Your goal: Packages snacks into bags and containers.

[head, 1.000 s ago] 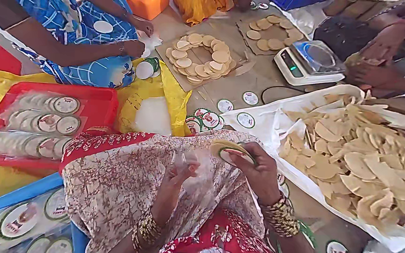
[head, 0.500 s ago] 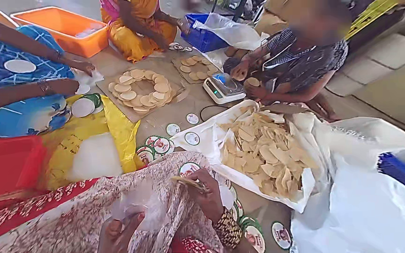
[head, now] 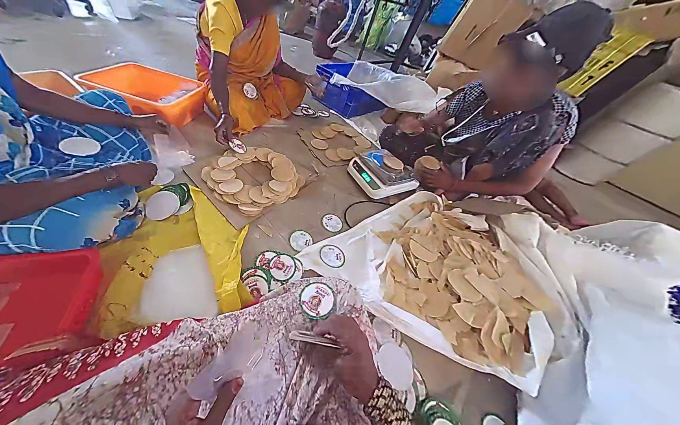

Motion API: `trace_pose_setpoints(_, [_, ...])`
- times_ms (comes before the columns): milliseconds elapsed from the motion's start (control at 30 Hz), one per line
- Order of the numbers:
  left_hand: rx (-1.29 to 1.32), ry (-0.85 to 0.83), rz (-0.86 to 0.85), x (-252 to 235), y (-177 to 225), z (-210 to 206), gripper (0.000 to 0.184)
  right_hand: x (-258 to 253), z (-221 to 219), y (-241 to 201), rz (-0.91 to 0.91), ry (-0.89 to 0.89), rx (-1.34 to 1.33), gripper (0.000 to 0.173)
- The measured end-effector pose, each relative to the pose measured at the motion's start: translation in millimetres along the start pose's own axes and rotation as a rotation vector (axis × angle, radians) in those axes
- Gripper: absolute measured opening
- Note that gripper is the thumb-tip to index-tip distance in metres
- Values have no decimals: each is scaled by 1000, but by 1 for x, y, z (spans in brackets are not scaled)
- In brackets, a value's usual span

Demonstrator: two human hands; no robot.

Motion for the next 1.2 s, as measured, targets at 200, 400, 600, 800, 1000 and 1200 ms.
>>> trace_pose_setpoints(200, [-14, 54, -51, -4, 9, 8, 16, -4, 6, -12, 90, 117, -178, 12])
trace_pose_setpoints(400, [-58, 126, -39, -9, 20, 17, 15, -9, -18, -4, -189, -90, 43, 25])
trace_pose_setpoints(600, [577, 260, 233, -14, -4, 11, 21, -23, -14, -7, -265, 44, -620, 21])
trace_pose_setpoints(800, [1211, 176, 526, -29, -44, -64, 32, -24, -64, -41, -423, -97, -699, 19])
trace_pose_setpoints(1000, [881, 97, 491, -28, -30, -77, 30, -20, -84, -20, -495, -87, -647, 27])
trace_pose_setpoints(1200, [1111, 133, 513, -36, -38, -81, 36, -34, -70, -43, -274, 25, -770, 24])
Point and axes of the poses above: each hand's wrist, its own x-axis away from the middle knuckle, its own z-axis out of the back of the hand, y = z × x, the point moved 9 cm from there along -x, towards the middle knuckle, and after that the axes turned 9 degrees about -x, right-handed, at the moved point
